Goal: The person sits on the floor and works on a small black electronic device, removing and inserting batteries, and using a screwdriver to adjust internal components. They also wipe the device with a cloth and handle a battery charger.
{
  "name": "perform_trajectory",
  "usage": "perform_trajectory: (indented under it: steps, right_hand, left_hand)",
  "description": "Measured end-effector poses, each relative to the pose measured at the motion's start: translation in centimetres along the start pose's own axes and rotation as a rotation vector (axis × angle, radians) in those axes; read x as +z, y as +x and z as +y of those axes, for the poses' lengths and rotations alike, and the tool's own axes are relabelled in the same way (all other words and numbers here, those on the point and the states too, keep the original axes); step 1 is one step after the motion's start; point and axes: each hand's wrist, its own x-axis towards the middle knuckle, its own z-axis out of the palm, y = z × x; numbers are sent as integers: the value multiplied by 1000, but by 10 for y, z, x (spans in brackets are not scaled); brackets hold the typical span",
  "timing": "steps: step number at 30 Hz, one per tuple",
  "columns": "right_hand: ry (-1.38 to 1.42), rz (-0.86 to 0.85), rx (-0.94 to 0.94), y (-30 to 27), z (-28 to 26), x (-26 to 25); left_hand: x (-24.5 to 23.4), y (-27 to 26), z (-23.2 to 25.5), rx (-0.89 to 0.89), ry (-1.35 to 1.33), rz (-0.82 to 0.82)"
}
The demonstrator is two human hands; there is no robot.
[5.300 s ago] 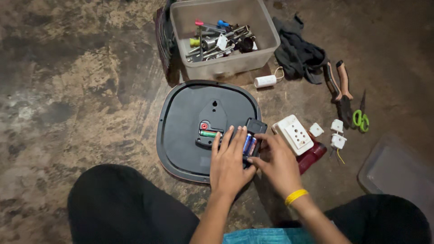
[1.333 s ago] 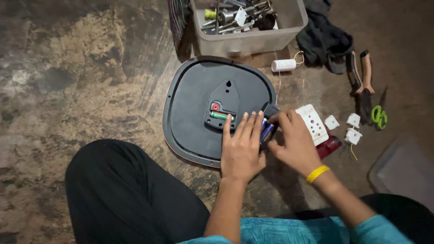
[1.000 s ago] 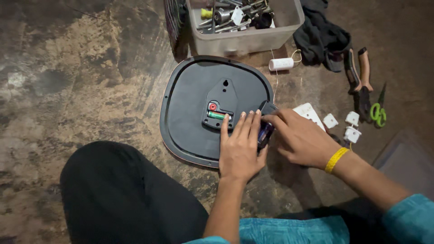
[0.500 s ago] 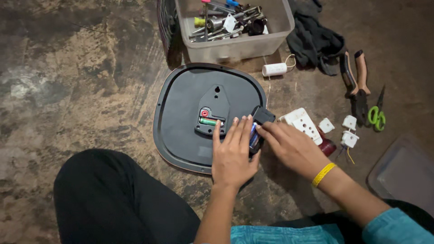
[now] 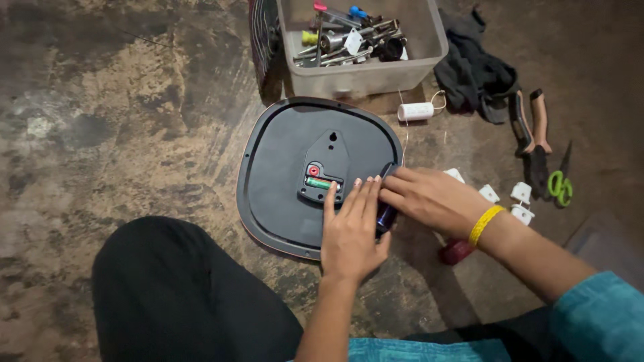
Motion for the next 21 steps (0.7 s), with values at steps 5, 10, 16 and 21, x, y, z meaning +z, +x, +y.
perform_trajectory:
  steps: [5, 10, 16, 21]
  right_hand:
    - [30, -8, 150, -9, -15, 4]
    - [163, 72, 355, -9, -24, 6]
    - [364, 146, 750, -3, -51, 11]
    - [301, 292, 697, -2, -61, 15]
  left_hand:
    - [-1, -1, -1, 10, -12, 12]
    - [1, -1, -2, -2, -57, 40]
    - [3, 1, -3, -28, -65, 6]
    - [2, -1, -1, -20, -32, 19]
